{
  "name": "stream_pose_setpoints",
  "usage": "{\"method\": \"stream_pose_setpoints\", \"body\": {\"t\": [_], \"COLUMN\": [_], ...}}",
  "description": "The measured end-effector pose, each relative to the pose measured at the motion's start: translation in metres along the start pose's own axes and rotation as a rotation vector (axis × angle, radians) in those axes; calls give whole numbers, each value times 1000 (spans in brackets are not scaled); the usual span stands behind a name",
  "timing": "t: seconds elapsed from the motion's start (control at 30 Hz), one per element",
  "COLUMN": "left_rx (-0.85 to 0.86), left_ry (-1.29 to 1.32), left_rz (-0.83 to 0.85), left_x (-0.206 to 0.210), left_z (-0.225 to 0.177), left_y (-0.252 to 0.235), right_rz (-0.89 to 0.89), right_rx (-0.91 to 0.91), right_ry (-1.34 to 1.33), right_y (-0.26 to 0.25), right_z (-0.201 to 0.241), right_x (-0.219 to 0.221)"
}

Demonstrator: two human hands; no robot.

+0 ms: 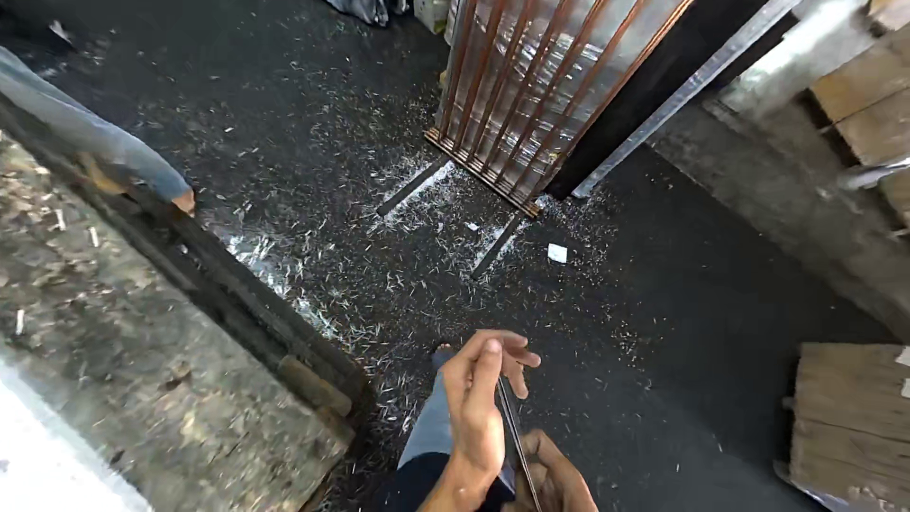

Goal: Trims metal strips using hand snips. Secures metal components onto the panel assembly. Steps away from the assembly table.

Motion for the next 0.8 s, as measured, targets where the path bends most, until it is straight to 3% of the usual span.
{"method": "stream_pose_setpoints", "body": {"t": [0.03, 0.1, 0.2, 0.27, 0.33, 0.43, 0.53, 0.63, 0.7, 0.8], "left_rx": [-6, 36, 291, 446, 480, 438, 411, 298, 150, -112], "left_ry": [-50, -419, -1113, -1297, -1336, -1246, -1399, -1476, -1337, -768], "left_rz": [14, 97, 440, 747, 938, 838, 712, 556, 454, 172], "left_x": [5, 11, 33, 59, 71, 57, 40, 27, 13, -10], "left_z": [4, 0, -16, -9, 17, 50, 76, 85, 71, 40], "left_y": [-25, -75, -145, -178, -208, -273, -349, -424, -475, -526], "right_rz": [-64, -297, -666, -718, -688, -645, -686, -567, -408, -109], "right_rx": [2, -8, -147, -365, -564, -627, -488, -623, -710, -615], "right_ry": [117, 522, 1084, 1208, 1205, 1238, 1317, 1250, 1055, 714], "right_y": [-15, -43, -92, -129, -164, -219, -277, -346, -390, -437], "right_z": [20, 63, 117, 147, 180, 227, 271, 319, 361, 437], "right_x": [-13, -38, -63, -73, -80, -94, -110, -118, -113, -87]}}
Point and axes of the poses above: each hand's wrist, its own y-axis away from the middle knuckle, its own x-axis out of the palm, z = x × y, the point moved 3 cm from there along -y, towards the middle knuckle, and after that the axes turned 12 degrees about x, right-handed, at the moved point
